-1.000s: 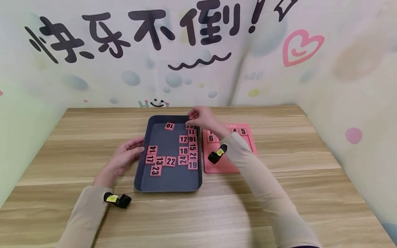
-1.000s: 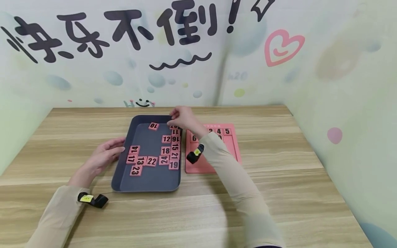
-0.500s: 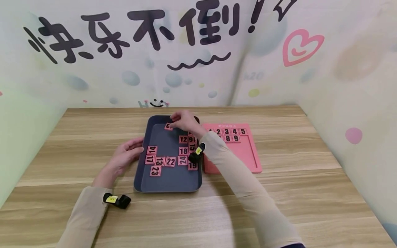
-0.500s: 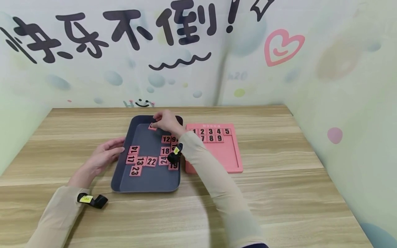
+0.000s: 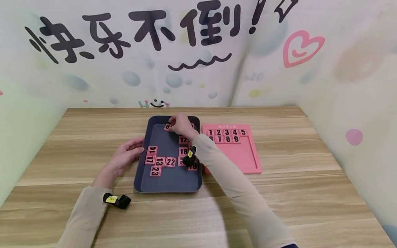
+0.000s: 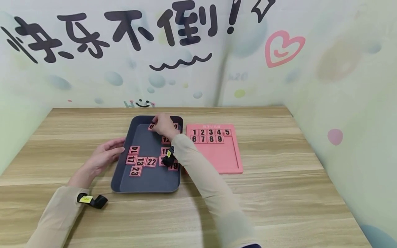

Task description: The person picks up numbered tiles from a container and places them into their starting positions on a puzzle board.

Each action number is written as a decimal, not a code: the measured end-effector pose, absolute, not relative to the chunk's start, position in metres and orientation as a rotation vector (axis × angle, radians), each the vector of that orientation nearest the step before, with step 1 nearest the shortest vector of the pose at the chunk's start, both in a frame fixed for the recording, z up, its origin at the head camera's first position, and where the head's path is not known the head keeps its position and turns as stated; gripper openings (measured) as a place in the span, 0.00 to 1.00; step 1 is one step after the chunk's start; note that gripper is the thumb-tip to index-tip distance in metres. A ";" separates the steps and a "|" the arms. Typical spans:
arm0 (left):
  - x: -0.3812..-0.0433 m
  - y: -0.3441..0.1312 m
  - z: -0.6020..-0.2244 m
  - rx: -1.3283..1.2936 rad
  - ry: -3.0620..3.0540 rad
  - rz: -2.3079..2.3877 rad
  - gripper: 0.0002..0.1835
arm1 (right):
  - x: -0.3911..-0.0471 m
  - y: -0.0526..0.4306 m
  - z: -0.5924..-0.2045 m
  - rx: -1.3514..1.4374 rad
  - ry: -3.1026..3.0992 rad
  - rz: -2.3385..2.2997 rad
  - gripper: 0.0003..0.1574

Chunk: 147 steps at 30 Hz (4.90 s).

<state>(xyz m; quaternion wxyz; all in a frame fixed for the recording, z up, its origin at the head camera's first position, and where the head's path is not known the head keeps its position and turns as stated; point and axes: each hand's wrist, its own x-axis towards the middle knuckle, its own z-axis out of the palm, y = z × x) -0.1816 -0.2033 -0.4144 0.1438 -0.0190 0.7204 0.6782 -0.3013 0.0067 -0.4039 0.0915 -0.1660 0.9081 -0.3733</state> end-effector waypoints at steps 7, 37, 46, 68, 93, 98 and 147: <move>-0.181 -0.203 -0.414 -0.047 2.076 1.959 0.31 | -0.298 0.000 -0.404 -0.543 2.796 -0.908 0.20; -0.182 -0.202 -0.415 -0.048 2.092 1.950 0.31 | -0.262 0.103 -0.351 -0.660 2.811 -0.972 0.21; -0.182 -0.202 -0.416 -0.038 2.084 1.969 0.31 | -0.244 0.165 -0.366 -0.630 2.840 -0.963 0.21; -0.181 -0.201 -0.414 -0.054 2.077 1.974 0.32 | -0.210 0.237 -0.400 -0.571 2.841 -0.905 0.15; -0.181 -0.199 -0.413 -0.041 2.077 1.967 0.32 | -0.206 0.251 -0.393 -0.706 2.838 -0.693 0.23; -0.180 -0.200 -0.413 -0.048 2.071 1.980 0.32 | -0.209 0.259 -0.392 -0.996 2.745 -0.617 0.26; -0.182 -0.199 -0.415 -0.042 2.078 1.971 0.32 | -0.240 0.263 -0.396 -0.337 2.931 -0.735 0.15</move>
